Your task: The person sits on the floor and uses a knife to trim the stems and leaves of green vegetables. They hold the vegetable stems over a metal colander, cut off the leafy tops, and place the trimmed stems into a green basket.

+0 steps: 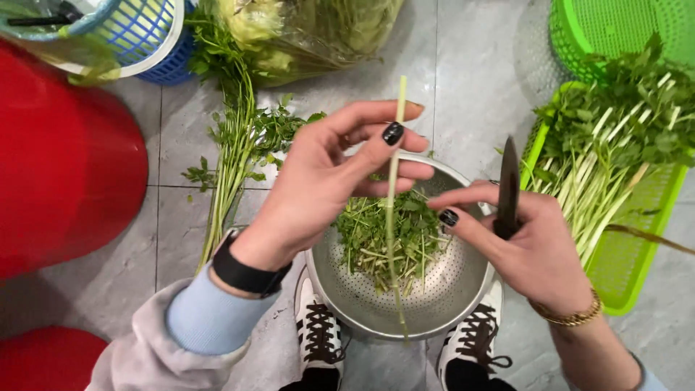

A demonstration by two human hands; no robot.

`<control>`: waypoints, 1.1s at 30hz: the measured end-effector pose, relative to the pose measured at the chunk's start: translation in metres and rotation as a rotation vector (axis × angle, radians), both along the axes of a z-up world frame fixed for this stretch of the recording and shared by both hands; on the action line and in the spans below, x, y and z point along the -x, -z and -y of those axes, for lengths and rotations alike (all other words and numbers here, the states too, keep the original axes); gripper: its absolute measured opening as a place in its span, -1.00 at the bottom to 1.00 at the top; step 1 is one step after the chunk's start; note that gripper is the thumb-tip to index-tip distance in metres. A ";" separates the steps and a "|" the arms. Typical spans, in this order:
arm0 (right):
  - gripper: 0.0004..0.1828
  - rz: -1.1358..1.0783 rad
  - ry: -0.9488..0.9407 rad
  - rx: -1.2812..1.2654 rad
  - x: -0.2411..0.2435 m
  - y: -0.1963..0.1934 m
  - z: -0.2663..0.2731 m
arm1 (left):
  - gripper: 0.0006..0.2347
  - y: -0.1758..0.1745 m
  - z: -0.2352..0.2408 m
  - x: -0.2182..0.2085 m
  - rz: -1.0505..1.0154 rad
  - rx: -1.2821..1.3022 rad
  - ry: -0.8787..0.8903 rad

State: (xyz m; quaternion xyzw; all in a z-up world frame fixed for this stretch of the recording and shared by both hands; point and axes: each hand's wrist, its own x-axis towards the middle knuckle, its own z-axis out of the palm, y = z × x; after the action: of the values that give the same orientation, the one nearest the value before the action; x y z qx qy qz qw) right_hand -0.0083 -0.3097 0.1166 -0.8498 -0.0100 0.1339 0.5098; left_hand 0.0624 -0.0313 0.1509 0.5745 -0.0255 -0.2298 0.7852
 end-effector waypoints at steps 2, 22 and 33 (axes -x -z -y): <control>-0.78 0.028 -0.095 -0.043 -0.010 0.004 -0.006 | -0.59 0.010 0.005 0.001 -0.010 0.047 -0.015; -0.88 -0.158 0.075 -0.168 -0.009 0.017 -0.037 | -0.59 0.033 0.006 0.003 -0.068 0.253 -0.053; -0.80 -0.113 0.265 -0.230 -0.016 0.031 -0.016 | -0.64 0.081 0.011 0.027 -0.078 -0.066 0.095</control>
State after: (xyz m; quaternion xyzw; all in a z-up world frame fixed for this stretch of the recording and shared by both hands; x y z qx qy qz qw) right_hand 0.0073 -0.2941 0.0853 -0.7710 0.1153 0.1111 0.6164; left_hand 0.0358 -0.0419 0.0704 0.5889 -0.0147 -0.2896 0.7544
